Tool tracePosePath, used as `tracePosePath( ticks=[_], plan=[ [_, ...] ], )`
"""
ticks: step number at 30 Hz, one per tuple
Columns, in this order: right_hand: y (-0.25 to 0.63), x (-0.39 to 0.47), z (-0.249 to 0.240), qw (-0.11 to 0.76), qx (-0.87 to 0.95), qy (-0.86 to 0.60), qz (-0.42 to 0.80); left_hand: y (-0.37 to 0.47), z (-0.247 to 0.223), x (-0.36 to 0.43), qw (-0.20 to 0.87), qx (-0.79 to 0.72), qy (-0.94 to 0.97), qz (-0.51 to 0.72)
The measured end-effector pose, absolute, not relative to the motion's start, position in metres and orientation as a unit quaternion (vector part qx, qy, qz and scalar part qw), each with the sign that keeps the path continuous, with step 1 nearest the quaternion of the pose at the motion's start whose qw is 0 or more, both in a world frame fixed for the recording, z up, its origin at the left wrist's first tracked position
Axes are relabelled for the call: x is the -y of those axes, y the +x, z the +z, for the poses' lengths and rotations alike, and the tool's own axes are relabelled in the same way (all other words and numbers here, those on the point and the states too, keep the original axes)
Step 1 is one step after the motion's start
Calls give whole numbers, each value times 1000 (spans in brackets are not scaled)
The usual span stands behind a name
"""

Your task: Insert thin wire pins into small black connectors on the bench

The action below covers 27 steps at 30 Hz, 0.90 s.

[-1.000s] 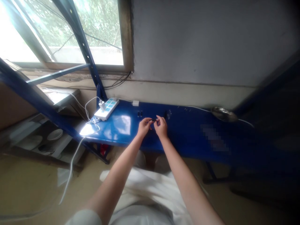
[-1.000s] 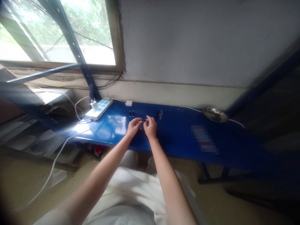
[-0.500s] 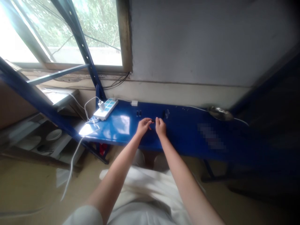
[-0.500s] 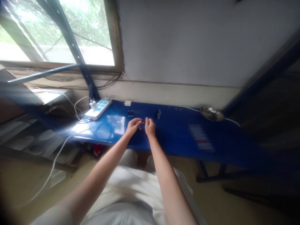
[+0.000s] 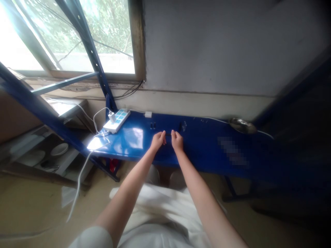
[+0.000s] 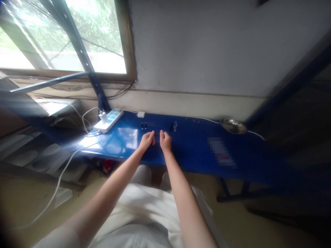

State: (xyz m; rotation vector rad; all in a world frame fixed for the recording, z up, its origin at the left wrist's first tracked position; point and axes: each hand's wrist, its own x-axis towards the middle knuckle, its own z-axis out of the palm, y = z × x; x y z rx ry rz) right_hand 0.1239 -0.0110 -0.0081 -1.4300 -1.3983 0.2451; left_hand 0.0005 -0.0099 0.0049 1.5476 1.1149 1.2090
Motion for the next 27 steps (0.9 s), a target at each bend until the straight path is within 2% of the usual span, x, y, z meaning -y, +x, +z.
tracePosePath(
  ticks=[10, 18, 27],
  plan=[
    [126, 9, -10, 546, 555, -619, 104, -1, 1, 6, 490, -390, 588, 512],
    [125, 11, -9, 538, 577, -609, 80, 0, -3, 4, 454, -419, 612, 493],
    [124, 13, -6, 561, 566, -592, 120, 0, 1, 7, 429, -464, 616, 471]
  ],
)
